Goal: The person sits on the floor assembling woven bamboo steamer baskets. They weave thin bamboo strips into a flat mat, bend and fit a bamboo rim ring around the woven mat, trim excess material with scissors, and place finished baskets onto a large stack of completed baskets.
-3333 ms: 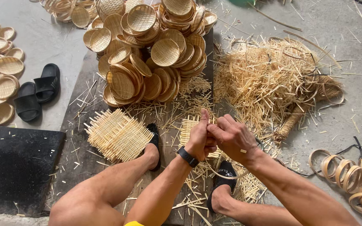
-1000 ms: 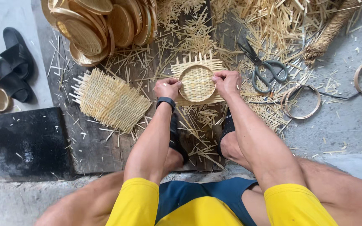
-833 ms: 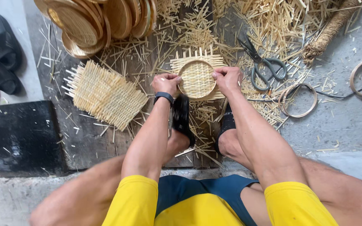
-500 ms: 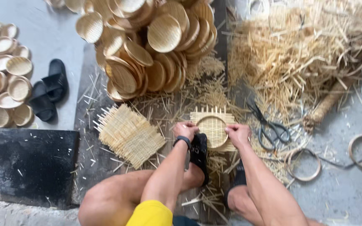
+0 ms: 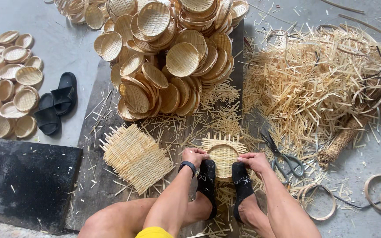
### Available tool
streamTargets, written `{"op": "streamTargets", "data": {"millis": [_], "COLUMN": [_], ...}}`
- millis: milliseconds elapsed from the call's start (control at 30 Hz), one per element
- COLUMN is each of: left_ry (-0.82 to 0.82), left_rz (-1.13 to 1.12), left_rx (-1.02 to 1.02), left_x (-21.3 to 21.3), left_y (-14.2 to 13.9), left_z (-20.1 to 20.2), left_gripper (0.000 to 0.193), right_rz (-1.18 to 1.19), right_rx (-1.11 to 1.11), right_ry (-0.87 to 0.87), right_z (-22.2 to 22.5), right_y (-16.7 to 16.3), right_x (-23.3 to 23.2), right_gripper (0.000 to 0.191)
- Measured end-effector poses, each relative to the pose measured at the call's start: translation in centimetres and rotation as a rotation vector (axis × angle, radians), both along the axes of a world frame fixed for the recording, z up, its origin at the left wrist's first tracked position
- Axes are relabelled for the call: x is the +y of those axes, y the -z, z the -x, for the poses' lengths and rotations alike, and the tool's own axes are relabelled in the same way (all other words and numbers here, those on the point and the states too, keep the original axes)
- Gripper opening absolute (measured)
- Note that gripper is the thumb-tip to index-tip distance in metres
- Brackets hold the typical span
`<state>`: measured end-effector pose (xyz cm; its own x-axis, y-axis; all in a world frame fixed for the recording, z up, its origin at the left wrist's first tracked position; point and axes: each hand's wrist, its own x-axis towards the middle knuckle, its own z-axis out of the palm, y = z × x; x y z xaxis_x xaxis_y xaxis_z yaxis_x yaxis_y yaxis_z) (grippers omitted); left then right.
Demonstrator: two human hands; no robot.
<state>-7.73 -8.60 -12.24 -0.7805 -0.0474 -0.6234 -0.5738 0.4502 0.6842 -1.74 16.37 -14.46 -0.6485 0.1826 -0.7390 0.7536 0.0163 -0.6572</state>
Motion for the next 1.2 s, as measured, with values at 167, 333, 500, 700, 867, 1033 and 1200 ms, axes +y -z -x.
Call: {"op": "streamTargets", "data": {"millis": [167,333,500,700,867,1033,1200], "left_ry": [0.125,0.511,0.745,0.599,0.600,0.546,0.578], "left_rz": [0.120,0.341,0.120,0.064,0.029,0.011,0.087], "left_rx": [0.089,0.423,0.906,0.768,0.696,0.762,0.718], "left_x": [-0.5,2.1,4.9,4.9,4.9,5.0,5.2], "left_y": [-0.5,-1.6,-0.6,1.2,1.2,1.2,2.8], "left_z": [0.4,0.5,0.9,1.8,1.7,1.0,1.8], "left_gripper": [0.023,0.033,0.026,0.017,0.016,0.016,0.018], "right_rz": [-0.382,0.179,0.144,0.252,0.353,0.353,0.084], "right_rx": [-0.019,-0.289,-0.178,-0.188,-0.123,-0.046,0.021], "right_ry": [-0.279,0.300,0.557,0.566,0.524,0.554,0.501], "right_z": [0.9,-5.0,-7.1,-6.0,-6.7,-7.9,-7.7], "right_y": [-2.0,-2.2,0.6,1.7,1.3,1.5,3.5], "right_x": [-1.0,-8.7,-13.3,-12.9,-13.0,-12.9,-13.6], "right_gripper": [0.025,0.033,0.032,0.031,0.029,0.022,0.036]}}
